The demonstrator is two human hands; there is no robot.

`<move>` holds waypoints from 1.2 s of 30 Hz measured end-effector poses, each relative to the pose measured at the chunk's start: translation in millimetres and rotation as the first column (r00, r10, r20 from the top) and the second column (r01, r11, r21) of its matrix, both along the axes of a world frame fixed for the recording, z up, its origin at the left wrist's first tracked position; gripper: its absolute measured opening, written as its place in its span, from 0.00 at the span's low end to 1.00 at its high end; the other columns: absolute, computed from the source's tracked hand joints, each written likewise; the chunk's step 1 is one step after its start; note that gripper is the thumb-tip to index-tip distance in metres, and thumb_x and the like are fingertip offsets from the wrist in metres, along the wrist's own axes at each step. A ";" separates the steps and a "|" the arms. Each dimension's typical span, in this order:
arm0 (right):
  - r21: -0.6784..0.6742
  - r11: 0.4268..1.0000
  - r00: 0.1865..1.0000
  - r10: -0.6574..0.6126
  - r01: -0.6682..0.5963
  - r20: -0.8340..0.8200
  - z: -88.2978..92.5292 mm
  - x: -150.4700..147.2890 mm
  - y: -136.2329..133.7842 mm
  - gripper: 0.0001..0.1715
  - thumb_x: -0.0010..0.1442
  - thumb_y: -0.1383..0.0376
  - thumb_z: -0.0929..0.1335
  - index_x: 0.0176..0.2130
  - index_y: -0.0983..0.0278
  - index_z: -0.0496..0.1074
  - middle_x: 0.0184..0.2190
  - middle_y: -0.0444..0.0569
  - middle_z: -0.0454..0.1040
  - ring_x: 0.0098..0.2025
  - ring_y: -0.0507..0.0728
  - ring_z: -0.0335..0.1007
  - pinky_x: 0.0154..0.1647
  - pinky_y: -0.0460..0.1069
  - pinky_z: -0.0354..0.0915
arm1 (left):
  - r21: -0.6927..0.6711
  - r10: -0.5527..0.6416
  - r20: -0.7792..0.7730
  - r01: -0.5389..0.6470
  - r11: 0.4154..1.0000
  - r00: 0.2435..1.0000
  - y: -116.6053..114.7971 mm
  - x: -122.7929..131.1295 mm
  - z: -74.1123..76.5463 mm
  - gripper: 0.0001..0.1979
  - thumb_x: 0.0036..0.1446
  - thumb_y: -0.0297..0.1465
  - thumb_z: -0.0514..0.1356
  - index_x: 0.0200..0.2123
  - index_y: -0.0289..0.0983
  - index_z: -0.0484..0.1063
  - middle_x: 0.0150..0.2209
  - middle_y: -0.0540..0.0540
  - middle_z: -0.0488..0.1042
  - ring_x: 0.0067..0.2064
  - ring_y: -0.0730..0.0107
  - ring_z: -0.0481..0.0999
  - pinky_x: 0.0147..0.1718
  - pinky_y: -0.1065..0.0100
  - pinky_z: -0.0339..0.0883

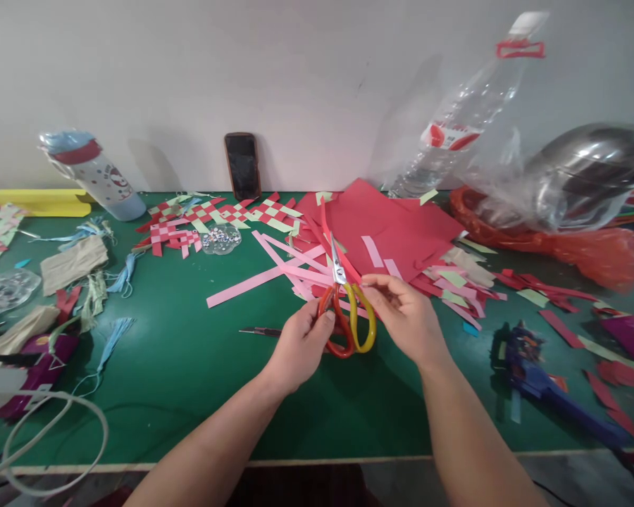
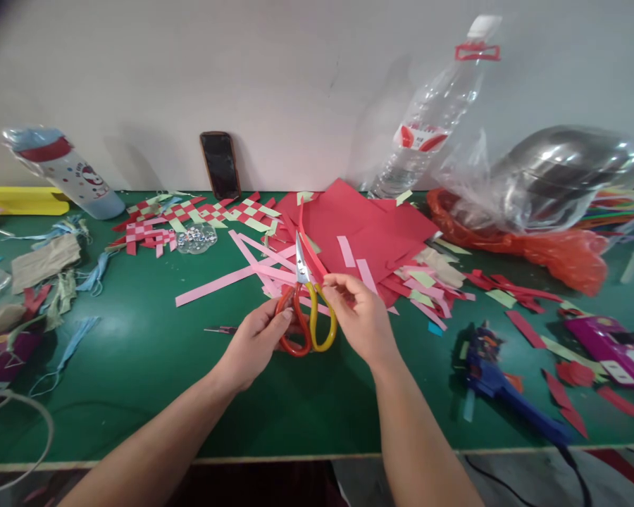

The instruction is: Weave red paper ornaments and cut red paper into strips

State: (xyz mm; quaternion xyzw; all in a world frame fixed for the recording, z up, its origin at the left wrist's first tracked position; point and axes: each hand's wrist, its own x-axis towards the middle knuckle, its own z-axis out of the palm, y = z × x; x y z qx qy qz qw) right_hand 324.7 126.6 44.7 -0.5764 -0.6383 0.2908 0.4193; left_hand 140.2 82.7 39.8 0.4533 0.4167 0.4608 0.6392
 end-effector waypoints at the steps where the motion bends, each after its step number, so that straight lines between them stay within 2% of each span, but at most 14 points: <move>1: -0.006 0.999 0.999 0.035 -0.035 -0.013 0.0 -3.7 -1.3 0.17 0.59 0.54 0.69 0.44 0.61 0.75 0.38 0.49 0.80 0.37 0.57 0.77 0.38 0.54 0.74 | 0.003 -0.003 0.010 0.003 1.000 1.000 -0.2 0.2 0.4 0.14 0.64 0.39 0.55 0.44 0.35 0.70 0.40 0.43 0.75 0.41 0.66 0.75 0.43 0.63 0.70; 4: 0.091 0.994 0.998 0.049 -0.053 0.044 2.1 -11.3 -4.2 0.14 0.61 0.56 0.68 0.43 0.60 0.76 0.39 0.49 0.80 0.37 0.57 0.77 0.36 0.53 0.75 | 0.033 -0.012 -0.004 0.012 0.999 1.000 -1.0 0.2 1.5 0.14 0.64 0.39 0.55 0.45 0.35 0.70 0.41 0.43 0.75 0.41 0.65 0.74 0.44 0.64 0.69; 7: 0.264 0.962 0.973 0.007 -0.070 0.231 4.7 -13.7 -5.5 0.11 0.63 0.59 0.66 0.39 0.60 0.77 0.38 0.49 0.80 0.40 0.58 0.77 0.43 0.53 0.73 | 0.085 -0.014 -0.084 0.022 0.996 0.996 -1.9 -0.6 2.3 0.14 0.65 0.40 0.54 0.43 0.35 0.70 0.39 0.43 0.74 0.41 0.65 0.73 0.43 0.64 0.68; 9: 0.270 0.959 0.954 -0.003 -0.082 0.299 5.1 -11.6 -4.9 0.11 0.63 0.60 0.65 0.37 0.61 0.76 0.35 0.49 0.79 0.38 0.57 0.76 0.42 0.53 0.71 | 0.108 -0.021 -0.142 0.037 0.994 0.990 -2.4 -0.8 2.5 0.14 0.65 0.39 0.53 0.41 0.34 0.71 0.38 0.44 0.74 0.40 0.65 0.72 0.42 0.65 0.67; 11: 0.203 0.979 0.956 -0.037 -0.024 0.291 4.0 -5.6 -2.2 0.10 0.63 0.59 0.65 0.36 0.61 0.74 0.32 0.48 0.78 0.33 0.57 0.75 0.38 0.52 0.70 | 0.107 -0.029 -0.167 0.047 0.993 0.985 -2.8 -0.4 2.6 0.14 0.65 0.39 0.53 0.41 0.35 0.71 0.38 0.44 0.74 0.40 0.65 0.72 0.42 0.66 0.66; 13: 0.125 0.988 0.978 -0.108 0.086 0.178 2.4 3.7 2.8 0.11 0.62 0.56 0.66 0.36 0.61 0.73 0.29 0.48 0.77 0.30 0.56 0.73 0.34 0.51 0.69 | 0.087 -0.032 -0.146 0.046 0.995 0.989 -3.0 0.4 2.8 0.14 0.65 0.40 0.53 0.41 0.35 0.71 0.39 0.44 0.75 0.40 0.65 0.73 0.42 0.66 0.67; 16: -0.003 0.984 0.965 -0.174 0.177 -0.199 2.2 15.8 10.3 0.15 0.57 0.52 0.69 0.34 0.62 0.71 0.26 0.45 0.73 0.27 0.53 0.69 0.31 0.49 0.69 | 0.029 -0.019 -0.040 0.020 0.999 0.999 -3.6 2.2 3.5 0.15 0.65 0.42 0.54 0.41 0.36 0.70 0.38 0.44 0.76 0.39 0.66 0.75 0.41 0.66 0.68; 17: -0.066 0.988 0.934 -0.153 0.139 -0.324 3.5 17.2 11.3 0.16 0.55 0.52 0.71 0.33 0.62 0.71 0.25 0.44 0.72 0.26 0.52 0.68 0.30 0.48 0.68 | -0.008 -0.010 0.015 0.010 1.000 1.000 -4.0 3.1 3.8 0.16 0.64 0.43 0.55 0.41 0.36 0.70 0.37 0.45 0.76 0.37 0.67 0.75 0.40 0.67 0.68; 19: -0.192 0.981 0.870 -0.077 -0.021 -0.487 8.0 14.6 9.9 0.18 0.51 0.52 0.74 0.32 0.62 0.72 0.25 0.43 0.71 0.24 0.50 0.66 0.27 0.47 0.67 | -0.111 0.009 0.145 0.007 0.994 0.989 -5.0 5.1 4.1 0.18 0.61 0.46 0.58 0.39 0.36 0.70 0.32 0.47 0.76 0.31 0.70 0.75 0.33 0.69 0.69; 22: -0.308 0.907 0.817 0.064 -0.287 -0.572 16.1 2.8 1.4 0.18 0.49 0.53 0.76 0.33 0.63 0.73 0.25 0.43 0.72 0.24 0.49 0.67 0.26 0.46 0.66 | -0.286 0.056 0.324 0.041 0.957 0.944 -6.4 8.7 4.0 0.21 0.54 0.49 0.63 0.35 0.36 0.69 0.24 0.50 0.74 0.22 0.74 0.71 0.22 0.74 0.63; 26: -0.268 0.842 0.722 0.189 -0.468 -0.665 16.3 -7.2 -7.9 0.18 0.46 0.58 0.78 0.37 0.61 0.76 0.27 0.43 0.74 0.29 0.51 0.71 0.32 0.47 0.69 | -0.386 0.111 0.438 0.075 0.920 0.892 -6.4 11.3 5.2 0.21 0.49 0.47 0.68 0.32 0.35 0.69 0.22 0.52 0.71 0.19 0.79 0.67 0.17 0.77 0.57; 29: -0.257 0.819 0.644 0.170 -0.513 -0.746 7.0 -8.8 -8.1 0.18 0.48 0.59 0.77 0.40 0.59 0.77 0.30 0.44 0.76 0.33 0.53 0.74 0.38 0.50 0.71 | -0.388 0.107 0.499 0.112 0.915 0.860 -5.9 10.3 6.8 0.19 0.49 0.44 0.69 0.31 0.34 0.70 0.21 0.53 0.69 0.18 0.81 0.64 0.17 0.78 0.56; 31: -0.266 0.822 0.605 0.115 -0.504 -0.788 1.3 -11.2 -7.4 0.16 0.49 0.58 0.77 0.39 0.59 0.77 0.31 0.45 0.77 0.33 0.54 0.74 0.39 0.51 0.72 | -0.394 0.084 0.525 0.154 0.906 0.847 -6.3 8.9 7.2 0.18 0.51 0.43 0.69 0.31 0.34 0.70 0.21 0.53 0.68 0.18 0.81 0.64 0.17 0.78 0.58; 36: -0.266 0.862 0.588 0.046 -0.432 -0.807 4.0 -21.3 -9.2 0.13 0.47 0.57 0.78 0.31 0.60 0.75 0.26 0.44 0.73 0.27 0.53 0.70 0.27 0.49 0.69 | -0.396 -0.008 0.536 0.259 0.881 0.844 -9.5 6.1 10.0 0.18 0.55 0.43 0.66 0.40 0.36 0.72 0.27 0.49 0.71 0.23 0.75 0.70 0.22 0.73 0.66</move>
